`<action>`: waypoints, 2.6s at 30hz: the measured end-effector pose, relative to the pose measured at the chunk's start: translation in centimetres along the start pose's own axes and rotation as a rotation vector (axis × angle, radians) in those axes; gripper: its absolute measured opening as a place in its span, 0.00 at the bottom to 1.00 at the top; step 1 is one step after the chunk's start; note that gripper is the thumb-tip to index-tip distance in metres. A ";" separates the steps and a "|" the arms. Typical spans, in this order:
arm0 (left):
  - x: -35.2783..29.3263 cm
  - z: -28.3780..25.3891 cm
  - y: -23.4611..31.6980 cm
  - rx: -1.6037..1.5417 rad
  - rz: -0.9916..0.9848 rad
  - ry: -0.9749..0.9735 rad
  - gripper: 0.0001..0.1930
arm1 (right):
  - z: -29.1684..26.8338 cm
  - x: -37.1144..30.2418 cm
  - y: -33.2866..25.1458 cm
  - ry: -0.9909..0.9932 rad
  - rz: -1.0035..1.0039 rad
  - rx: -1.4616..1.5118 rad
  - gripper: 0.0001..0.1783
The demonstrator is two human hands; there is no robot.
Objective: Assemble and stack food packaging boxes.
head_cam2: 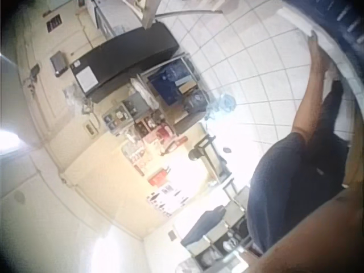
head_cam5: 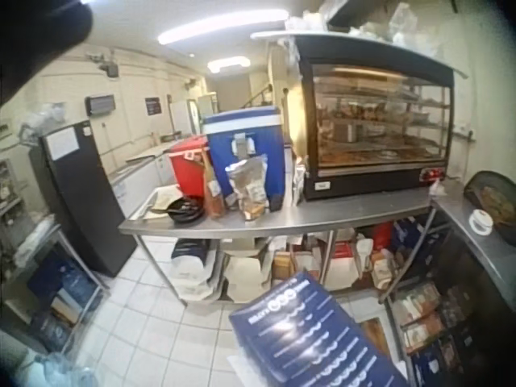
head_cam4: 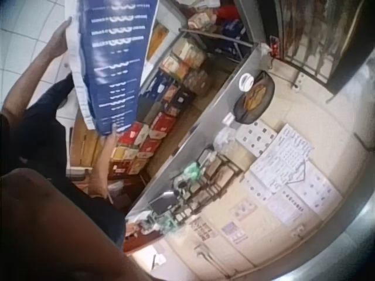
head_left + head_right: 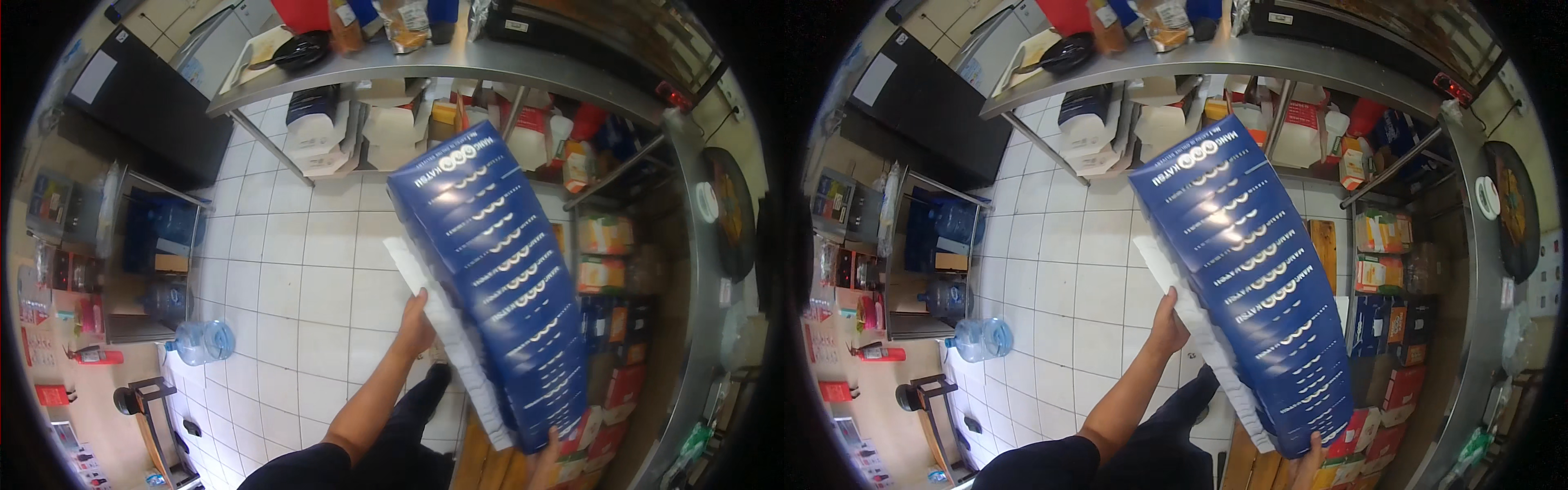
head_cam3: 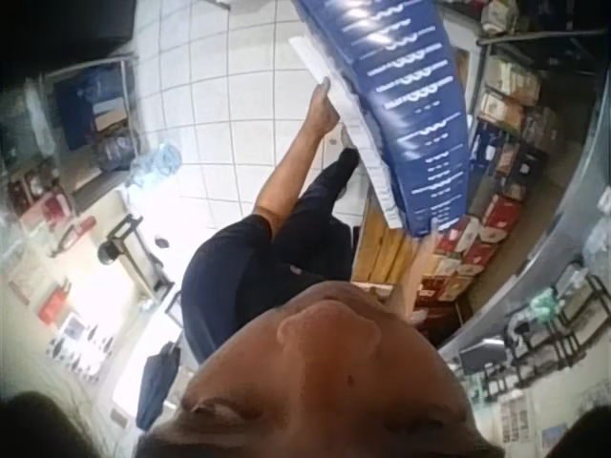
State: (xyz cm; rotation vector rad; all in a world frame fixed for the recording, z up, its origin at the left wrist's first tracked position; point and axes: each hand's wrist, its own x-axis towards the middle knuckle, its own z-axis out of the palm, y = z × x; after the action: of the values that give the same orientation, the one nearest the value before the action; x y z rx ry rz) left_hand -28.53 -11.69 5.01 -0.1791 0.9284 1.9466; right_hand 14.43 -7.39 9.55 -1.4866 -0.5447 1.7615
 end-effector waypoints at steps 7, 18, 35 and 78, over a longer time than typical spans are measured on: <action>-10.3 -6.5 7.1 0.121 0.037 0.048 0.28 | 6.3 -16.4 9.2 0.062 -0.010 -0.067 0.35; 0.7 -18.6 19.4 0.211 -0.122 0.103 0.16 | 21.7 -20.2 23.5 0.298 0.048 -0.097 0.25; 30.9 -21.0 47.5 0.219 -0.043 -0.079 0.19 | 59.6 -7.0 32.1 0.036 -0.085 0.136 0.33; 53.3 -24.7 69.0 0.810 0.531 0.399 0.33 | 98.1 4.4 36.0 -0.087 -0.024 -0.148 0.28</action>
State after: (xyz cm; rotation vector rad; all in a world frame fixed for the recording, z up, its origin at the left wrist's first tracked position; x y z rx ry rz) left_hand -118.90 -10.25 -0.70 0.1796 2.1221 1.8447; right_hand -89.86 -12.27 3.30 -1.5016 -0.7487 1.8058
